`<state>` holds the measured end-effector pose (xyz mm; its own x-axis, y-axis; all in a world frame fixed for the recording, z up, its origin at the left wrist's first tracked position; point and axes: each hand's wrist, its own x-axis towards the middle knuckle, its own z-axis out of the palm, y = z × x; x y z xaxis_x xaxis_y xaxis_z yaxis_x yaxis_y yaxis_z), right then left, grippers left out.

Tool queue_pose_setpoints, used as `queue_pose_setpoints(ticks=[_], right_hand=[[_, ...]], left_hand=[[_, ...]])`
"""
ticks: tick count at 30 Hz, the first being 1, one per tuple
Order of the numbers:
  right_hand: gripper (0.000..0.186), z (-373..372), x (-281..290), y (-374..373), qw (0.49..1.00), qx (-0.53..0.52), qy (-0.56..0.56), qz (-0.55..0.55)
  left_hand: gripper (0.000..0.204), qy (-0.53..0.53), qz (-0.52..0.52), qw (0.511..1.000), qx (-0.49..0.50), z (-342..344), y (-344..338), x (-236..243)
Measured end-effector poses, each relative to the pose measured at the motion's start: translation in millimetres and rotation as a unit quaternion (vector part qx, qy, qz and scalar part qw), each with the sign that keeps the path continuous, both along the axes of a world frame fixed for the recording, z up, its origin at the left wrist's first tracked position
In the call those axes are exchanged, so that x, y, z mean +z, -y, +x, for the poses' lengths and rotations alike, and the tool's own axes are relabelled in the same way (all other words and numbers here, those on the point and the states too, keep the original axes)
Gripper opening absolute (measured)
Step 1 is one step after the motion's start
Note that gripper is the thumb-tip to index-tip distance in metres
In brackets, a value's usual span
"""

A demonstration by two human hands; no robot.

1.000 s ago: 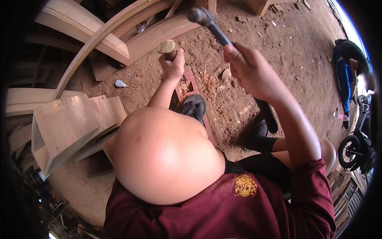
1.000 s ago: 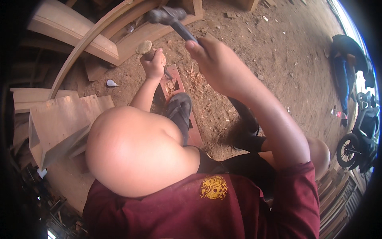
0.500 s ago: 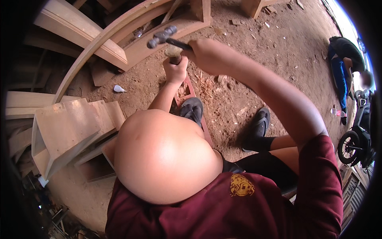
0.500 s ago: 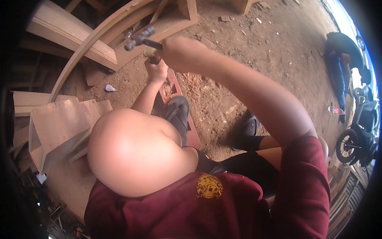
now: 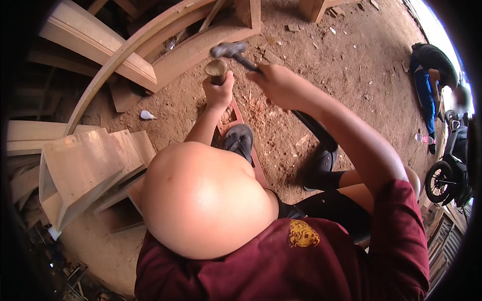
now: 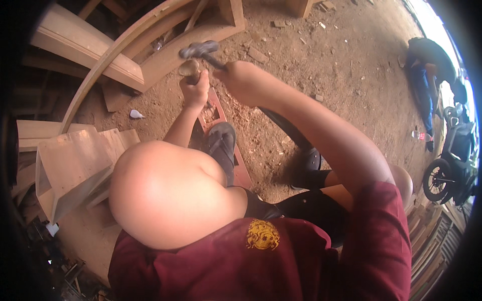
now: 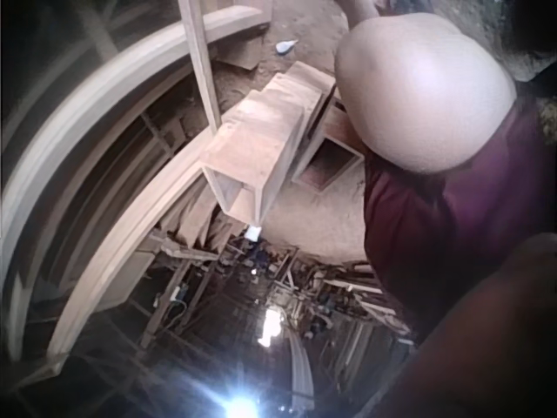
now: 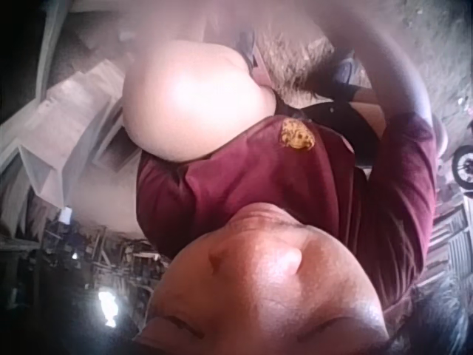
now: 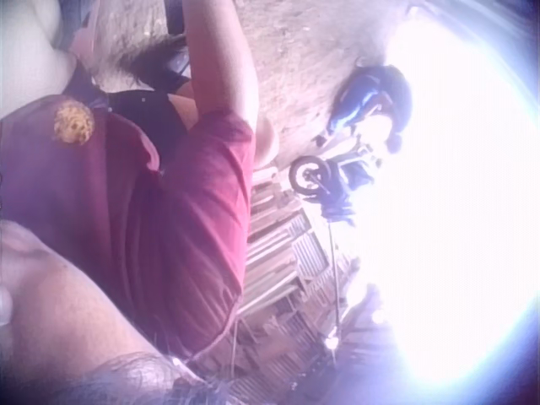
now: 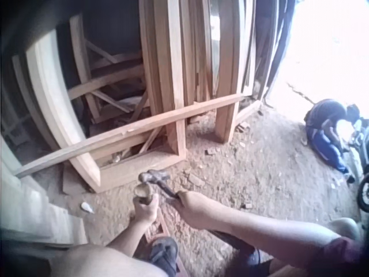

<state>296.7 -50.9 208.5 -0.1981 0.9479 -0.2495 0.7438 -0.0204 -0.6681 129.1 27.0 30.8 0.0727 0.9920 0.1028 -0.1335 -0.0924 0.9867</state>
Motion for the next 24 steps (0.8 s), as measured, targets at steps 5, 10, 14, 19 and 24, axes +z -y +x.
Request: queue_pose_setpoints(ticks=[5, 10, 14, 19, 24], right_hand=[[0.046, 34, 10, 32, 0.949, -0.241, -0.112, -0.171], [0.041, 44, 9, 42, 0.937, -0.255, -0.158, -0.181], [0.041, 39, 16, 41, 0.934, -0.246, -0.190, -0.174], [0.040, 32, 23, 42, 0.934, -0.232, -0.215, -0.167], [0.041, 26, 34, 41, 0.945, -0.214, -0.201, -0.145]], left_hand=[[0.028, 0.076, -0.053, 0.995, 0.025, -4, -3, -13], [0.028, 0.079, -0.013, 0.996, 0.040, -19, 6, -15], [0.032, 0.090, 0.031, 0.995, 0.040, -15, 15, 26], [0.028, 0.117, -0.008, 0.993, 0.002, 0, 18, 28], [0.028, 0.098, -0.028, 0.995, -0.013, -1, 16, 27]])
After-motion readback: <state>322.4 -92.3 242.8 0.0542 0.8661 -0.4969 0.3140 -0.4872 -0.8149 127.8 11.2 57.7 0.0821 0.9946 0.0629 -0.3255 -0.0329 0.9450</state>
